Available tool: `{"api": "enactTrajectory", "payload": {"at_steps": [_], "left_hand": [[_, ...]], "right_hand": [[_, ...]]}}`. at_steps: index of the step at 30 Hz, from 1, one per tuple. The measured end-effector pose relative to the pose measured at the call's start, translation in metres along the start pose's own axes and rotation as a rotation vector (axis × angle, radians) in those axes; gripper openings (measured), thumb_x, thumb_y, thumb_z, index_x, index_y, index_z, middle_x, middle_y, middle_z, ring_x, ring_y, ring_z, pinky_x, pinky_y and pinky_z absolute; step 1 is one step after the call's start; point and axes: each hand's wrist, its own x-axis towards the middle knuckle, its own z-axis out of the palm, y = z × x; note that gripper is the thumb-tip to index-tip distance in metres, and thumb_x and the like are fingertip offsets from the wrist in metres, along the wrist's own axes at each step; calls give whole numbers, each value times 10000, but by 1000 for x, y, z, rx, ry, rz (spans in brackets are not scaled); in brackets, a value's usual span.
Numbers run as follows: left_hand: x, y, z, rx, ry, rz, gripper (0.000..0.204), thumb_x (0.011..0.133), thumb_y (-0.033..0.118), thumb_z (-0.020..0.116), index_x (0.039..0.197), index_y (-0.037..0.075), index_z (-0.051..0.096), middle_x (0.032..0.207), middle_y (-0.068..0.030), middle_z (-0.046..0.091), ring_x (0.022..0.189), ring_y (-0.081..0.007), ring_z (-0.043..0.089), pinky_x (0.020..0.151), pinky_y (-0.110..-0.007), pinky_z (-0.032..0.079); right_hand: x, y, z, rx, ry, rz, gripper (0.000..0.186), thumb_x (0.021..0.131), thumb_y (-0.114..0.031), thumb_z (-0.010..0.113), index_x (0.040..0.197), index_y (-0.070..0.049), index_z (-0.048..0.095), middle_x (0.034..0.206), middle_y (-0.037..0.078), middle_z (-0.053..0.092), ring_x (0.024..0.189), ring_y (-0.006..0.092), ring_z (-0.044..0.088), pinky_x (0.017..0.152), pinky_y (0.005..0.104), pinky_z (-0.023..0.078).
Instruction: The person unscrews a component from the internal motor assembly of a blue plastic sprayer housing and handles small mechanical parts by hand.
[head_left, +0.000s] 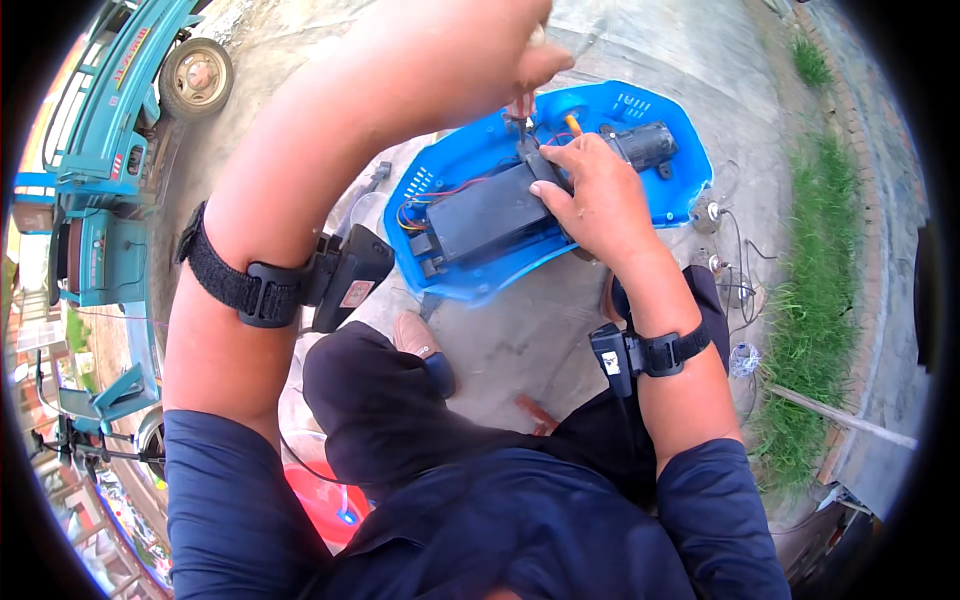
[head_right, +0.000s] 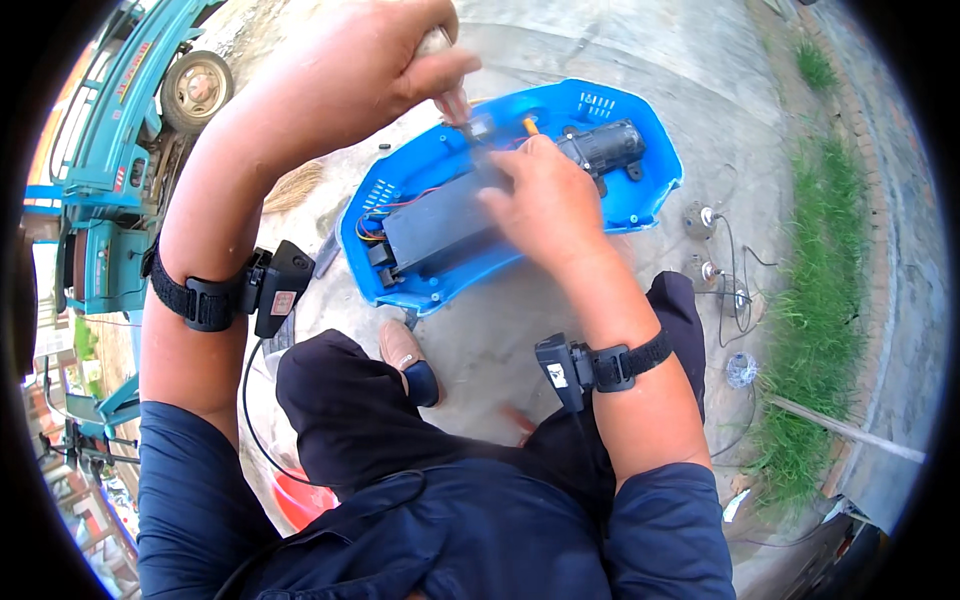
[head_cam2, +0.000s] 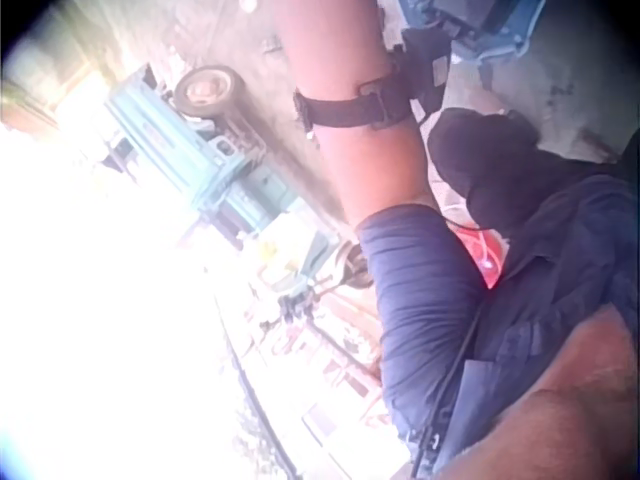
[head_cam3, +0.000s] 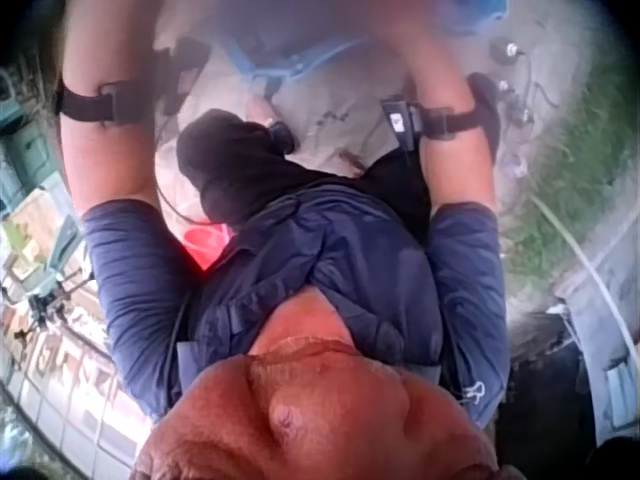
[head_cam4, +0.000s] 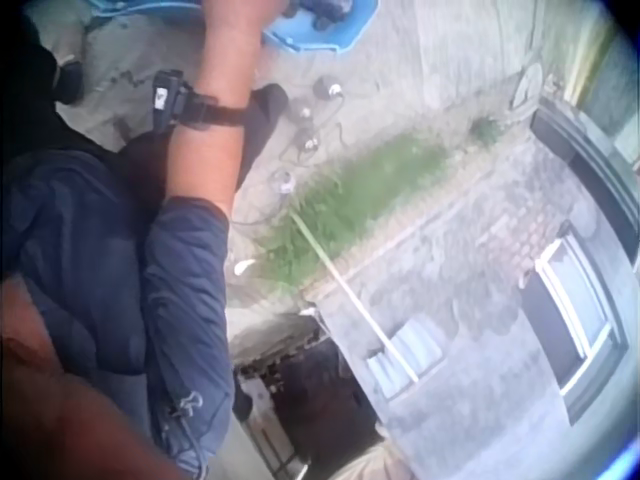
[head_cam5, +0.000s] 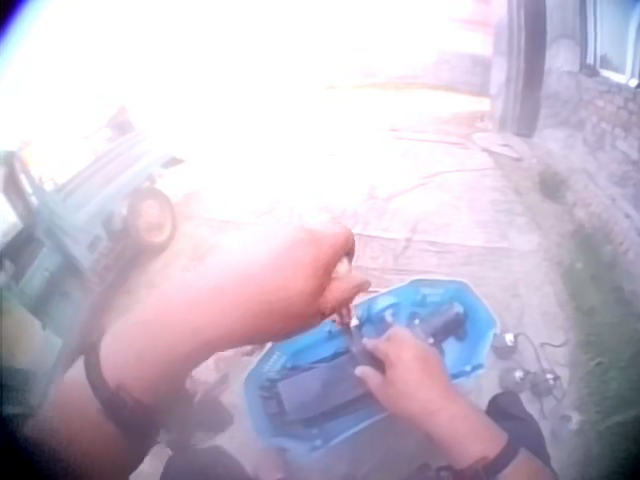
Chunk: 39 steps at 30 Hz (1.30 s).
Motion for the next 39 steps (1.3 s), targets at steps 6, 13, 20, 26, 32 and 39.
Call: {"api": "enactTrajectory", "payload": {"at_steps": [6,13,20,26,32,39], "left_hand": [[-24,12,-20,115,-62,271,287,984,230,531,1115,11,661,993,-211,714,946,-396,692,811,-493,553],[1,9,-6,134,-99,21,345,977,318,624,1085,-7,657,991,-223,732,964,-401,701,836,-495,552],[6,-16,28,219,224,506,303,891,118,755,1151,21,635,1000,-151,671,894,-332,720,800,-399,561],[13,-31,28,-19,217,461,310,883,187,754,1103,21,614,973,-179,717,915,-385,700,811,-445,545],[18,-11,23,-6,38,-69,315,939,264,704,1084,-7,633,931,-196,730,917,-376,711,804,-447,552],[10,-28,32,129,198,551,257,908,217,737,1049,36,621,872,-143,732,826,-399,704,744,-450,550]], "right_hand": [[0,4,2,-2,11,-6,381,814,-211,826,1146,-45,739,998,115,645,829,287,655,777,400,544],[-2,3,3,-20,11,1,378,820,-218,820,1150,-56,731,1025,119,645,909,323,664,804,415,543],[0,-2,-2,-2,-37,53,375,831,-244,802,1170,-97,739,1117,140,650,1021,346,668,889,440,544],[-1,-2,-2,-23,-21,41,392,832,-251,806,1170,-65,737,1085,123,656,991,336,675,855,425,544],[-2,-2,-2,-18,-38,63,388,832,-248,805,1169,-67,741,1082,119,655,983,327,677,853,422,545],[-2,0,-1,-12,-24,48,388,831,-252,804,1168,-70,741,1079,120,653,986,328,675,854,424,545]]}}
